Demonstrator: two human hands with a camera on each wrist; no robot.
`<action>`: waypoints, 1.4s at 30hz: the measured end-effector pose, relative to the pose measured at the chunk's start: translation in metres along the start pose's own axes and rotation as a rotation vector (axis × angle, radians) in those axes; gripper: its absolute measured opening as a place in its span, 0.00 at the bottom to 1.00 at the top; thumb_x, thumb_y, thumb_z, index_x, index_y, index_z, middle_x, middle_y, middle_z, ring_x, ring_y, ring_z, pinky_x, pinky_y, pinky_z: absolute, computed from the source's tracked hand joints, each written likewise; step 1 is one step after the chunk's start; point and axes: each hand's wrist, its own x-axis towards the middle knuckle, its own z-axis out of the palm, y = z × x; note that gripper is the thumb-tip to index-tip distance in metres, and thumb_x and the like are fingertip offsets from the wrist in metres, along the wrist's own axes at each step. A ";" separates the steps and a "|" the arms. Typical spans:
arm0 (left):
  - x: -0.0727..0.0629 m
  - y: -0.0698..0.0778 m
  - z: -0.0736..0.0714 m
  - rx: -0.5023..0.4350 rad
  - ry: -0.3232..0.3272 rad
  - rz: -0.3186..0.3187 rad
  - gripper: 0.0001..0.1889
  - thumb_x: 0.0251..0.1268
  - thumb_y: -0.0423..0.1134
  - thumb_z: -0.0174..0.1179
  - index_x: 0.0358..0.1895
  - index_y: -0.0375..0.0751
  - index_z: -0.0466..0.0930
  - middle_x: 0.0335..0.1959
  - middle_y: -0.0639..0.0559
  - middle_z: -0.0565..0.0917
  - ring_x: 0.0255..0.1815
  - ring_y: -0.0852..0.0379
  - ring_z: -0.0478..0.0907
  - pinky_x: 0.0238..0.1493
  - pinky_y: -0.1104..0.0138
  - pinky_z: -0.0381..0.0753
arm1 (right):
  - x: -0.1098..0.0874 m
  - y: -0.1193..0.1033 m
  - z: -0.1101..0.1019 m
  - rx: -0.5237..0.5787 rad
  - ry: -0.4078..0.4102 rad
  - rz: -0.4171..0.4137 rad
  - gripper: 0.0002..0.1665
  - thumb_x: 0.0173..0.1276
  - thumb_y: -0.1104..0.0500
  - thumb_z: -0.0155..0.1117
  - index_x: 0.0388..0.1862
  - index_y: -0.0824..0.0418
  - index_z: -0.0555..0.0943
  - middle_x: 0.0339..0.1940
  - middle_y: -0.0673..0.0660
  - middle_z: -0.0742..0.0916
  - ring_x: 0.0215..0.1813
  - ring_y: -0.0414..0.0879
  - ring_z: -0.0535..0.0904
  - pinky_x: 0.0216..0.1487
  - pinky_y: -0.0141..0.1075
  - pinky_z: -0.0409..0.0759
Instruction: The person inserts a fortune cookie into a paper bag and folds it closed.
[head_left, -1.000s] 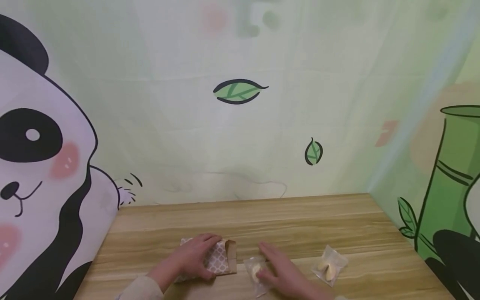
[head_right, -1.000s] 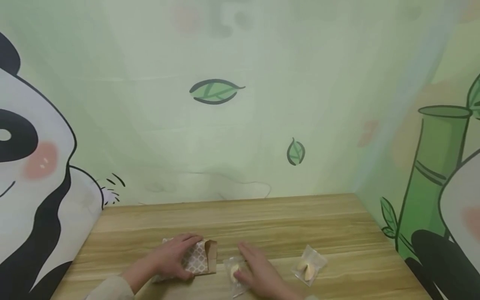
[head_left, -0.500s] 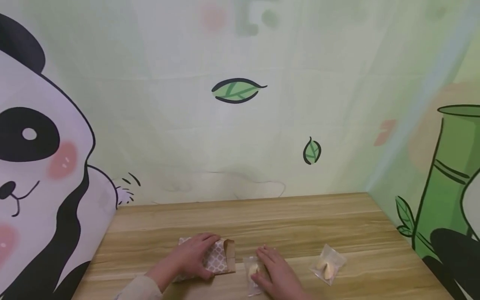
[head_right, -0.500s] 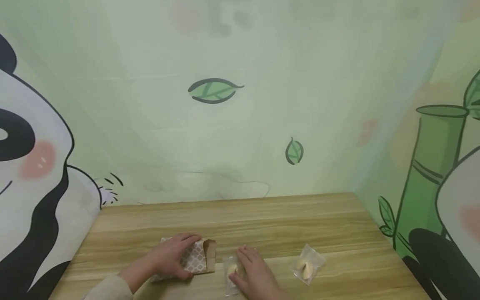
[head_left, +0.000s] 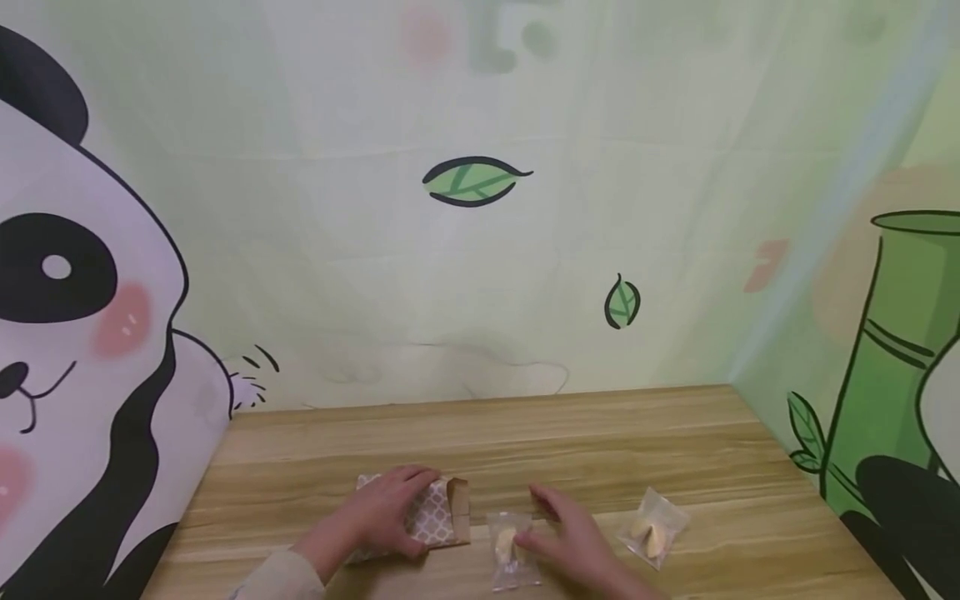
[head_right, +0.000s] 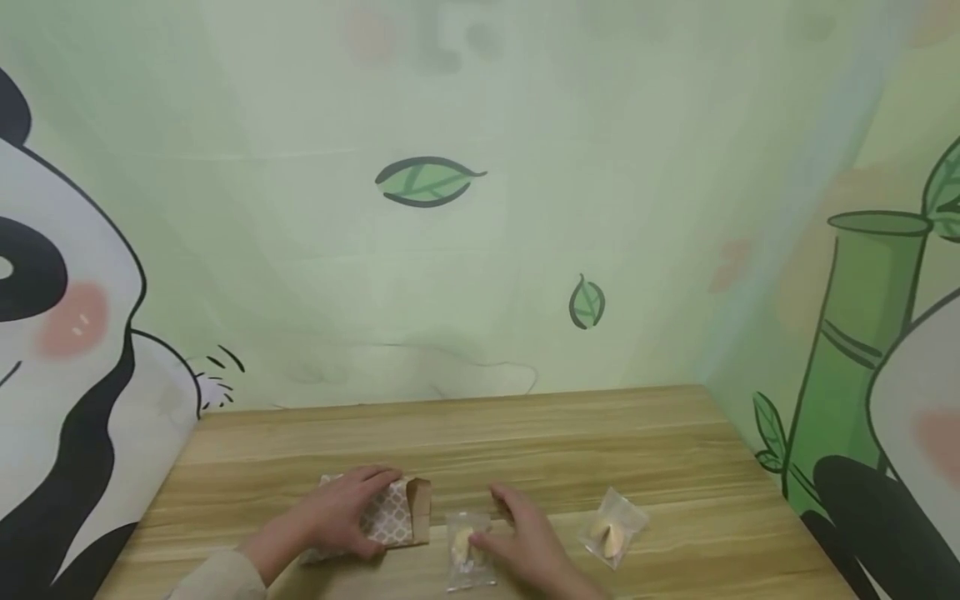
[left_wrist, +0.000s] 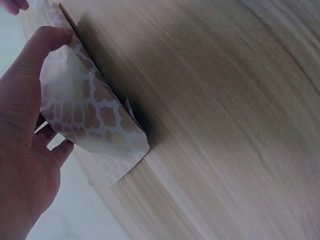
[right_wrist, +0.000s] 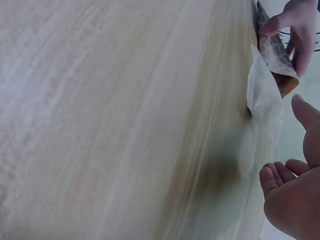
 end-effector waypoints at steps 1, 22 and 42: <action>0.000 0.000 0.000 -0.003 0.000 0.000 0.55 0.40 0.54 0.82 0.78 0.41 0.70 0.74 0.41 0.76 0.73 0.38 0.73 0.72 0.40 0.75 | 0.000 0.000 0.000 -0.007 -0.003 -0.004 0.47 0.64 0.51 0.82 0.72 0.77 0.72 0.67 0.74 0.82 0.67 0.69 0.80 0.69 0.58 0.79; -0.002 0.002 -0.004 0.009 0.011 0.016 0.55 0.41 0.54 0.81 0.78 0.38 0.69 0.73 0.40 0.76 0.72 0.37 0.74 0.71 0.39 0.76 | 0.004 -0.015 0.025 -0.196 0.023 -0.014 0.50 0.54 0.48 0.87 0.69 0.69 0.76 0.62 0.63 0.81 0.61 0.59 0.80 0.64 0.60 0.82; -0.001 0.000 -0.002 0.017 0.000 0.015 0.55 0.42 0.54 0.81 0.78 0.40 0.70 0.74 0.41 0.75 0.73 0.38 0.73 0.72 0.41 0.76 | 0.011 -0.008 0.024 -0.050 -0.010 -0.017 0.26 0.56 0.59 0.86 0.50 0.62 0.83 0.40 0.51 0.82 0.40 0.38 0.78 0.41 0.30 0.81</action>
